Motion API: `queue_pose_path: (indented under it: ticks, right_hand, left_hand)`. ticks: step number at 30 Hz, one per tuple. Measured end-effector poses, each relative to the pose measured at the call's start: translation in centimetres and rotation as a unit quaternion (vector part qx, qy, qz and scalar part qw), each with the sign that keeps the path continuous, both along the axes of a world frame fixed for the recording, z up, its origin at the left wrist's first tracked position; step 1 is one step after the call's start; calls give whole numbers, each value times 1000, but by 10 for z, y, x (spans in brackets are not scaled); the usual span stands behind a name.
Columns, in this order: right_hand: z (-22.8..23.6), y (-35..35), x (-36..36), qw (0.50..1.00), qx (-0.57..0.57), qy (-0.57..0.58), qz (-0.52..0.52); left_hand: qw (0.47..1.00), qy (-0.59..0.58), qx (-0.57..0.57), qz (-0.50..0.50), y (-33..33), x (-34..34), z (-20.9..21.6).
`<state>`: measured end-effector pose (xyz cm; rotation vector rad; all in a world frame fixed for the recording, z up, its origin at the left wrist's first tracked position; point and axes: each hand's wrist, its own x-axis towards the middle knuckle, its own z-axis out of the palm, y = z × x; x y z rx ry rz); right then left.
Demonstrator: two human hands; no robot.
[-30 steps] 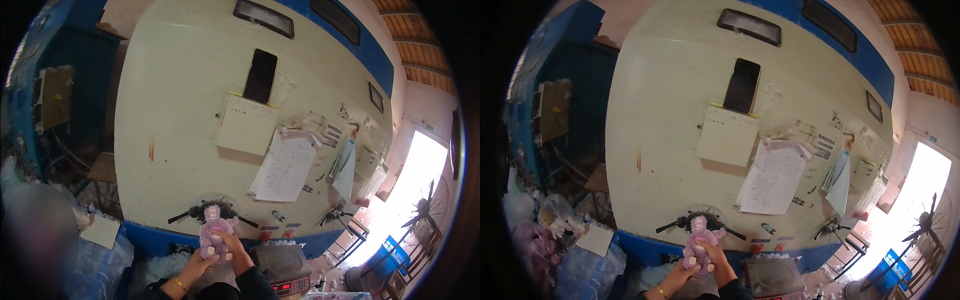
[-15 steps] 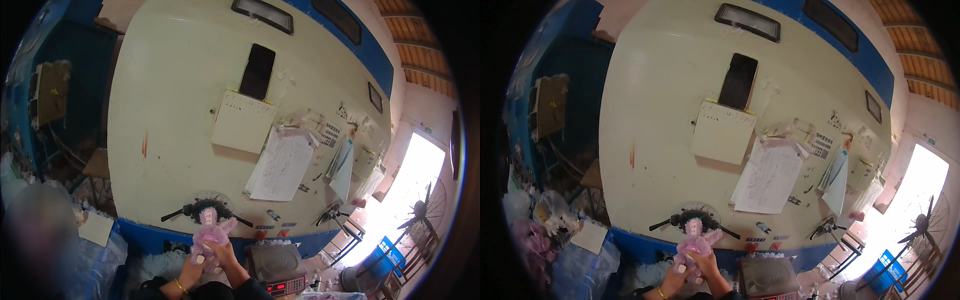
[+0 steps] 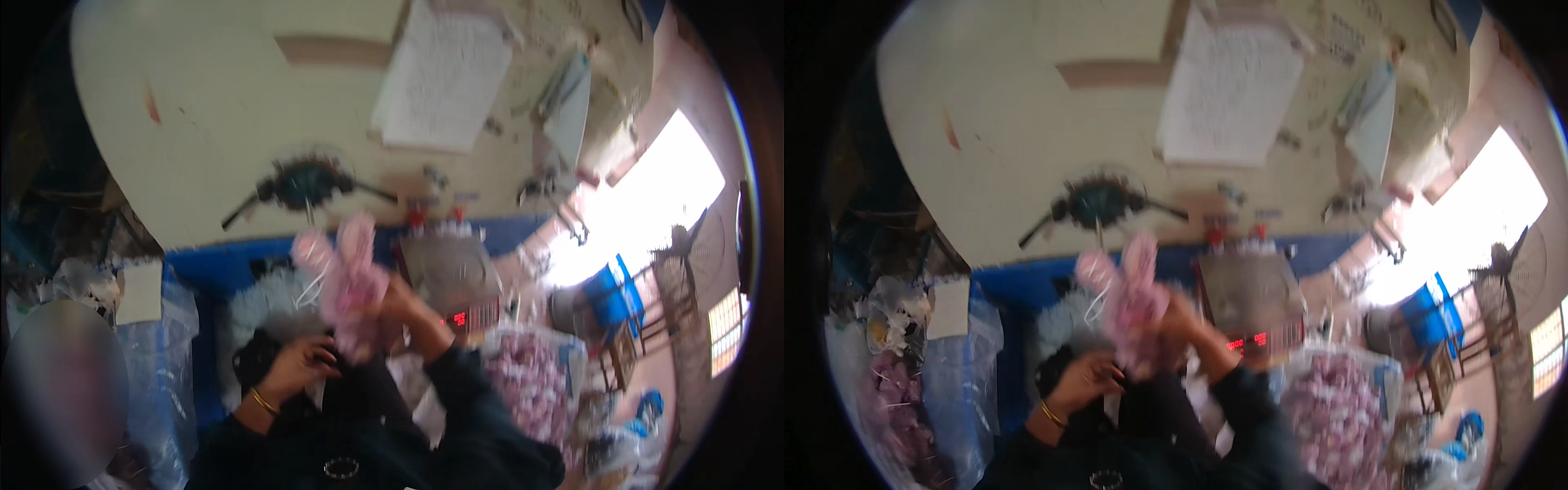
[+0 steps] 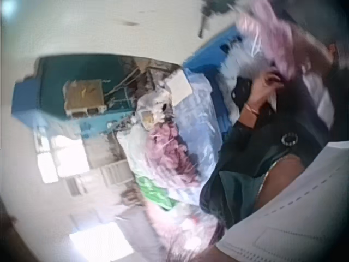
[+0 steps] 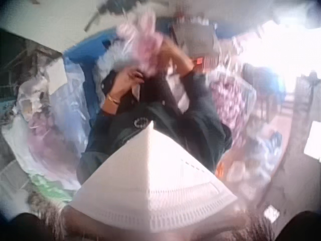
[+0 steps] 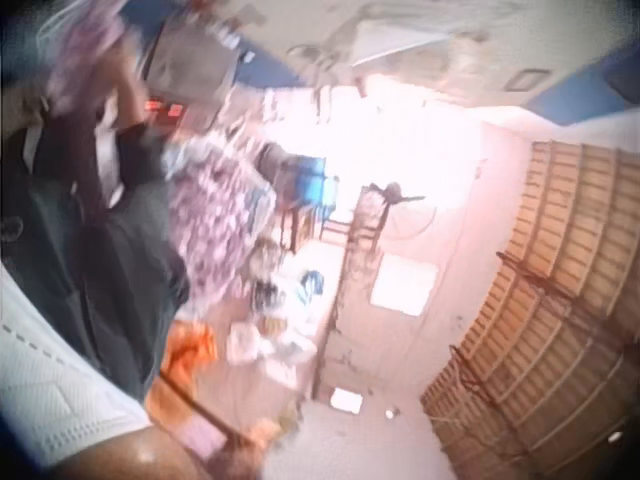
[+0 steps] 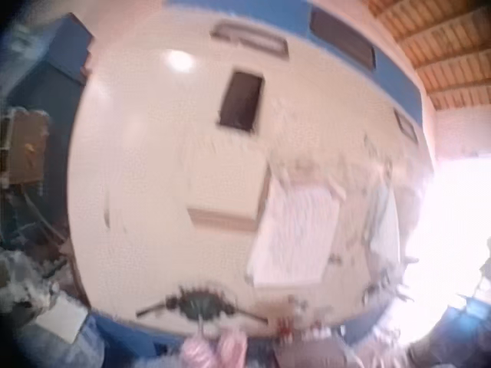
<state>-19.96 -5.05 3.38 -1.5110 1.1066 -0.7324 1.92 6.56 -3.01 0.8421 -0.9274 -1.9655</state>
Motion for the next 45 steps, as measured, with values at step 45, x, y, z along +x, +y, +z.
queue_pose_path:
  ticks: [45]
  right_hand:
    - [-109, 102, -303, 856, 294, 406, -124]
  left_hand:
    - [244, -922, 131, 272, 186, 347, -85]
